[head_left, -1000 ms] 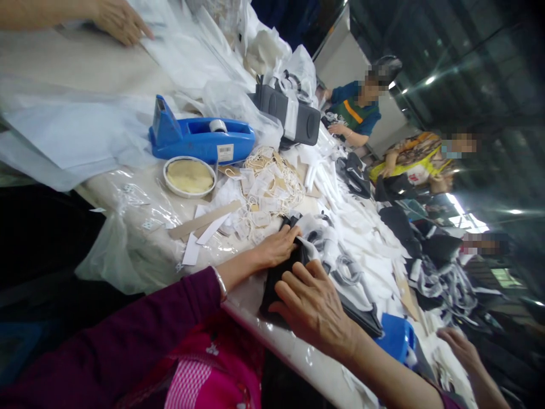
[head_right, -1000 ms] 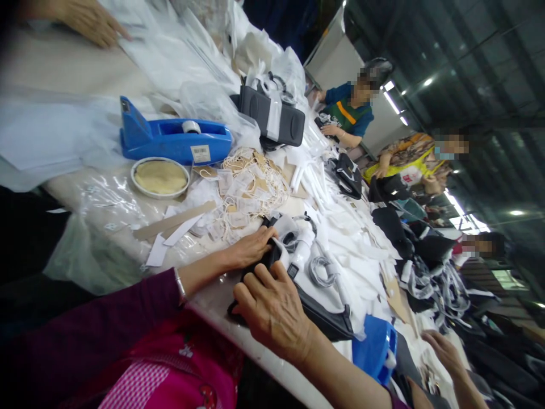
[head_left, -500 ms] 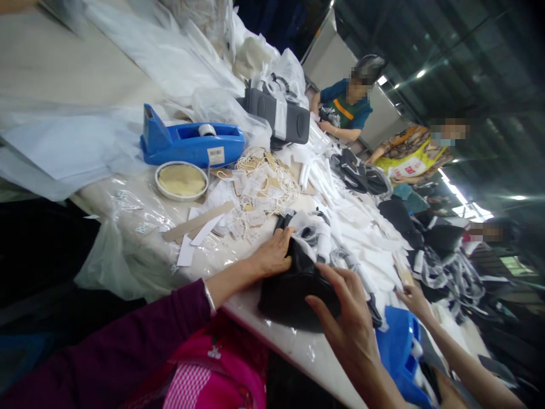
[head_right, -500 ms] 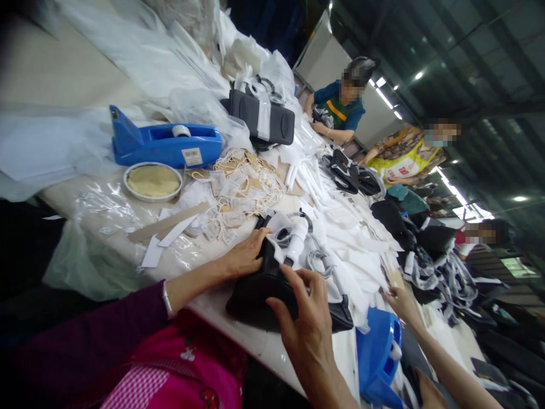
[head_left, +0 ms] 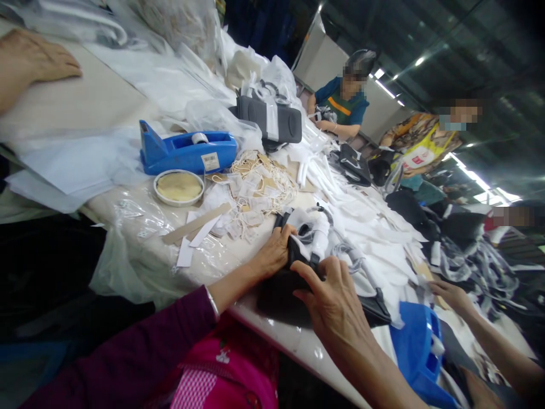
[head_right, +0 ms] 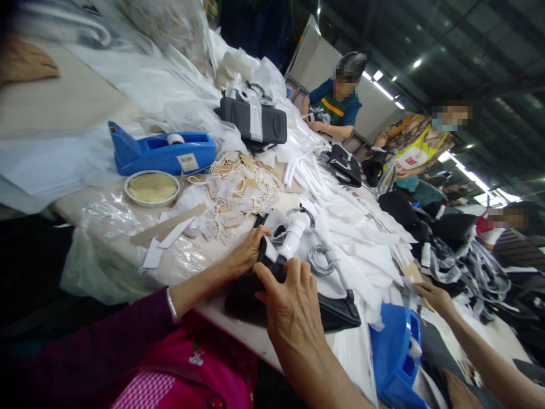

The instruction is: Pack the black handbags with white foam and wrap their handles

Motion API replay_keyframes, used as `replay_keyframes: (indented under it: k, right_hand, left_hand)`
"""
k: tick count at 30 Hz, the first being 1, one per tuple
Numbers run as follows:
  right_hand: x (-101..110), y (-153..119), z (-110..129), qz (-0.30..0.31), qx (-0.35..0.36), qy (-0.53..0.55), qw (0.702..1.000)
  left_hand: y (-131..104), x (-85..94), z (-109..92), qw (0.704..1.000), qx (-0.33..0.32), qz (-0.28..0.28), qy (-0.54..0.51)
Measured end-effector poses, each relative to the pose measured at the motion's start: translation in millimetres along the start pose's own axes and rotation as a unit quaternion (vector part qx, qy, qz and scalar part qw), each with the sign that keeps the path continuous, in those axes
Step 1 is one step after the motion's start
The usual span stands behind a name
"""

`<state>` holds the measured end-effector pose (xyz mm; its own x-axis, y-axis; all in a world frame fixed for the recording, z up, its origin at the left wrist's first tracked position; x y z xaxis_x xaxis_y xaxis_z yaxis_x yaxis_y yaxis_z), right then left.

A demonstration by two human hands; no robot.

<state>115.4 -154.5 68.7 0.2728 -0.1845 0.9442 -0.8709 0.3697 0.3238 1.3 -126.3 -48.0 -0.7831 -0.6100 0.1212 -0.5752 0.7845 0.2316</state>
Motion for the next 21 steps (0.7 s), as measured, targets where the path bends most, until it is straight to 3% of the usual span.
replay_keyframes:
  k: [4,7,10,12,16,19,21]
  right_hand:
    - [-3.3,1.6,-0.7,0.006,-0.014,0.038,0.999]
    - [-3.0,0.6,-1.6,0.000,-0.027,0.070,0.997]
    - [-3.5,-0.5,-2.5,0.002,-0.031,0.088,0.996]
    - [-4.0,-1.3,-3.7,-0.003,-0.035,0.086,0.996]
    - [-5.2,-3.3,-4.0,-0.018,-0.032,0.075,0.997]
    - [-4.6,-4.1,-2.8,-0.027,-0.035,0.080,0.996]
    - [-4.8,-4.5,-3.7,-0.027,-0.047,0.081,0.995]
  left_hand:
    - [6.2,1.2,-4.2,0.999,-0.032,-0.019,0.030]
    - [10.0,1.5,-0.6,0.998,-0.019,-0.030,0.044]
    - [9.3,6.8,3.9,0.998,0.000,-0.055,0.021]
    - [4.4,12.9,0.5,0.998,-0.022,-0.056,-0.019]
    - [-11.0,26.0,-15.1,0.991,-0.075,0.022,-0.105]
    - [-16.0,33.0,-21.0,0.986,-0.056,0.073,-0.136]
    - [-14.7,34.1,-21.4,0.986,-0.036,0.075,-0.141]
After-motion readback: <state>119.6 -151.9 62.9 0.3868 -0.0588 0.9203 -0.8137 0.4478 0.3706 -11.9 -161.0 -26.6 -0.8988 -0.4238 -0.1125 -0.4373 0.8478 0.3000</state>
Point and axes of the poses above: each hand's wrist, its own y-axis towards the middle knuckle, its own x-axis out of the back of the hand, z = x × y, the point moved 6 cm from there along y, towards the middle knuckle, and after that the axes turned 14 degrees about -z, right-handed, at the moved point
